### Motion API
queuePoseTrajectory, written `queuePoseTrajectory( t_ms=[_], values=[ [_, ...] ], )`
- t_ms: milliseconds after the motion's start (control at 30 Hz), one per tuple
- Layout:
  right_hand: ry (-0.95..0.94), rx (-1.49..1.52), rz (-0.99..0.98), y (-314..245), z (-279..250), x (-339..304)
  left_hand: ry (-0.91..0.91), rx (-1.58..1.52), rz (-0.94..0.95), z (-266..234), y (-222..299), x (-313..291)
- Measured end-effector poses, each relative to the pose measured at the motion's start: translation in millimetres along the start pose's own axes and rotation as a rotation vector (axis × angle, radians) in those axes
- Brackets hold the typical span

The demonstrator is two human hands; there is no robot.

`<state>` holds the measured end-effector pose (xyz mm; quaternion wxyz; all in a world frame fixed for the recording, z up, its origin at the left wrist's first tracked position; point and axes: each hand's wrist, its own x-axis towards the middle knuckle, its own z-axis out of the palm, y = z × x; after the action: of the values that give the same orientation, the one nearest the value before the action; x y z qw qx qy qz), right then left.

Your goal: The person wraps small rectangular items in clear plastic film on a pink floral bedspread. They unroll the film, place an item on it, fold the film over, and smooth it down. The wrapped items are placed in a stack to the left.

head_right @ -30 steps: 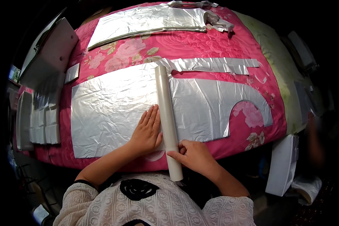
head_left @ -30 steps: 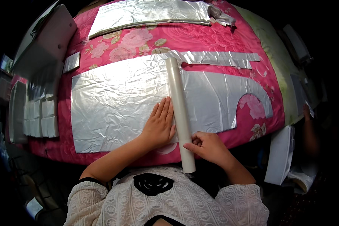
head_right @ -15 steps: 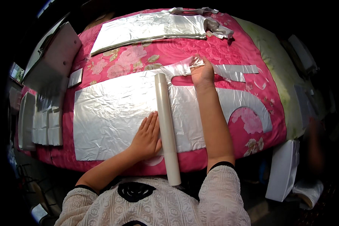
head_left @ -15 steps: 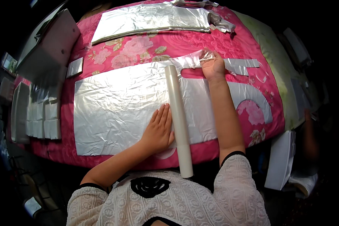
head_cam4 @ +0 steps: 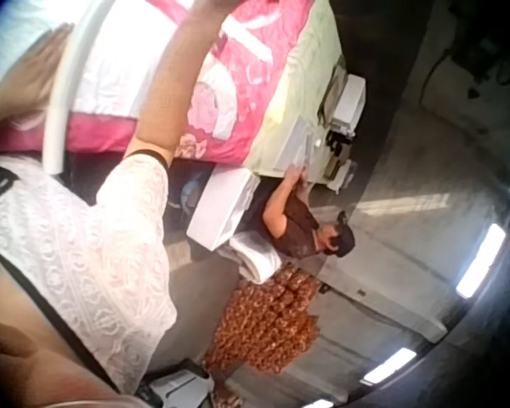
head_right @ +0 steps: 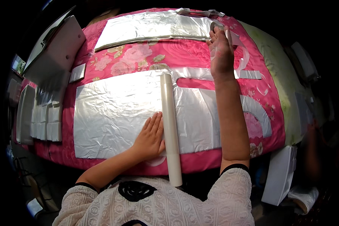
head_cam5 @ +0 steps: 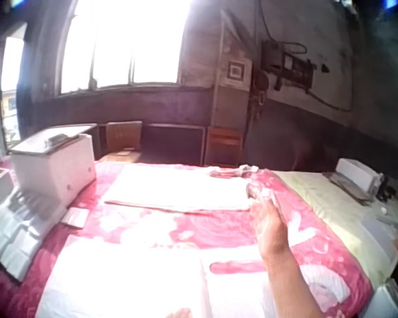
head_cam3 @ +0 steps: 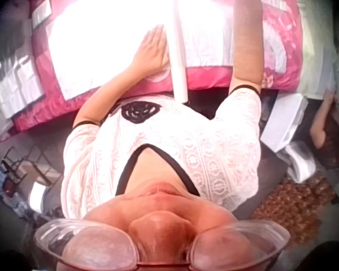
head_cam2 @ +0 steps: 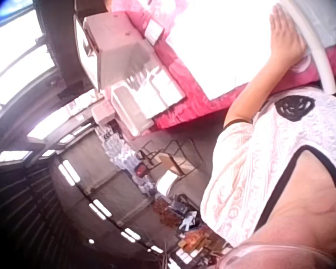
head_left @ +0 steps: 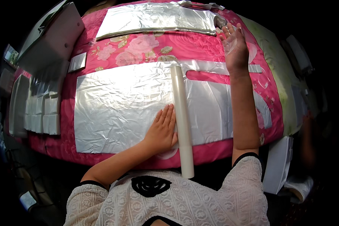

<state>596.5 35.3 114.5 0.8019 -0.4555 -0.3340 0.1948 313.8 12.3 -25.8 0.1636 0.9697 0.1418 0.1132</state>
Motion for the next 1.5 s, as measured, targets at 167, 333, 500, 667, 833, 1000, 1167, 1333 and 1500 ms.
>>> queuePoseTrajectory(
  t_ms=[167, 333, 500, 667, 833, 1000, 1167, 1333, 1500],
  values=[
    [-0.647, -0.320, 0.074, 87, 162, -132, 0.061, 0.013, 0.099, 2, -4, -2],
    [-1.010, -0.528, 0.300, 138, 261, -231, 0.053, 0.231, 0.076, 27, -13, 0],
    [-1.360, -0.483, 0.014, 77, 273, -230, 0.038, 0.024, 0.014, 20, -9, -1],
    [-1.013, -0.631, -0.467, 32, 135, -168, 0.205, -0.534, -0.095, 21, 4, -5],
    [-0.938, -1.076, -0.265, 21, -32, -166, 0.154, -0.191, -0.014, 15, 4, -2],
    [-1.143, -1.162, -0.288, 22, -44, -178, 0.174, -0.291, -0.014, 4, -1, -7],
    [-1.250, -1.103, -0.326, 50, 18, -186, 0.324, -0.392, -0.006, -36, -38, -42],
    [-1.397, -0.485, -0.176, 74, 151, -230, 0.459, -0.475, -0.306, -99, -90, -121],
    [-1.429, -0.149, -0.064, 69, 190, -233, 0.628, -0.851, -0.618, -125, -107, -216]
  ],
)
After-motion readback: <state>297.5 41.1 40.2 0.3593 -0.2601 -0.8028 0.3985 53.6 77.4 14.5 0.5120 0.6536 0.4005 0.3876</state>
